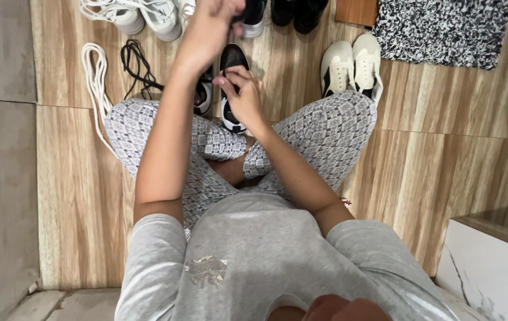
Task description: The person sits on the floor and laces several pairs of sneakers. They thread white laces into a white sneaker, then black laces into a black sneaker, and finally white laces into a cream-colored sneaker, tying each pair.
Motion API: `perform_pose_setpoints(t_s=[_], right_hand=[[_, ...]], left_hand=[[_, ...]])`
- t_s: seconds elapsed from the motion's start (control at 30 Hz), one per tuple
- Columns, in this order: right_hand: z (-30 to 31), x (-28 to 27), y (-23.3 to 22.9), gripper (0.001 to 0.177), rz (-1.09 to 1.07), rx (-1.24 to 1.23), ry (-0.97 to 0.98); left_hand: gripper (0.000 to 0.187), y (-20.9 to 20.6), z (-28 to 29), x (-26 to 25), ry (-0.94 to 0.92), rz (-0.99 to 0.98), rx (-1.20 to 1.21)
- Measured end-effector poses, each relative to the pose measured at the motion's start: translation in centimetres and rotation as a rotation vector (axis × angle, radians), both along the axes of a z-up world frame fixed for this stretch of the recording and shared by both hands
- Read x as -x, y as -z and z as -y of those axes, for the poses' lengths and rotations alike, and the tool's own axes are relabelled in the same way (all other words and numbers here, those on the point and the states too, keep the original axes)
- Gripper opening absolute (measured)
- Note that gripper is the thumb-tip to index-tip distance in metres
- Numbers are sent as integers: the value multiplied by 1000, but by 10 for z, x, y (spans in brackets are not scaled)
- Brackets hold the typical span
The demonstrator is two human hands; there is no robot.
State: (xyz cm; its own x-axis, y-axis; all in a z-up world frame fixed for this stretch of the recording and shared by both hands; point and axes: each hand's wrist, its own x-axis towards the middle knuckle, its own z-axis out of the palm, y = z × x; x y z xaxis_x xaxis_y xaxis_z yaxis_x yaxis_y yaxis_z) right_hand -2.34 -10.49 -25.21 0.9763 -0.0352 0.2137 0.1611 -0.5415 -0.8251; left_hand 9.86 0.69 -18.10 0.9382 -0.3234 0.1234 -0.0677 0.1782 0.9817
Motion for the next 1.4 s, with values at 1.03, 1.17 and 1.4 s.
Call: perform_pose_setpoints(t_s=[1.03,1.17,1.4], right_hand=[[72,-20,-213,3,195,-746,-317],[80,-20,-223,8,260,-794,-290],[79,-60,-79,13,-205,-438,52]], left_hand=[[35,-112,4,75,302,134,-23],[27,-139,0,85,235,240,-65],[20,-144,-24,85,104,132,153]])
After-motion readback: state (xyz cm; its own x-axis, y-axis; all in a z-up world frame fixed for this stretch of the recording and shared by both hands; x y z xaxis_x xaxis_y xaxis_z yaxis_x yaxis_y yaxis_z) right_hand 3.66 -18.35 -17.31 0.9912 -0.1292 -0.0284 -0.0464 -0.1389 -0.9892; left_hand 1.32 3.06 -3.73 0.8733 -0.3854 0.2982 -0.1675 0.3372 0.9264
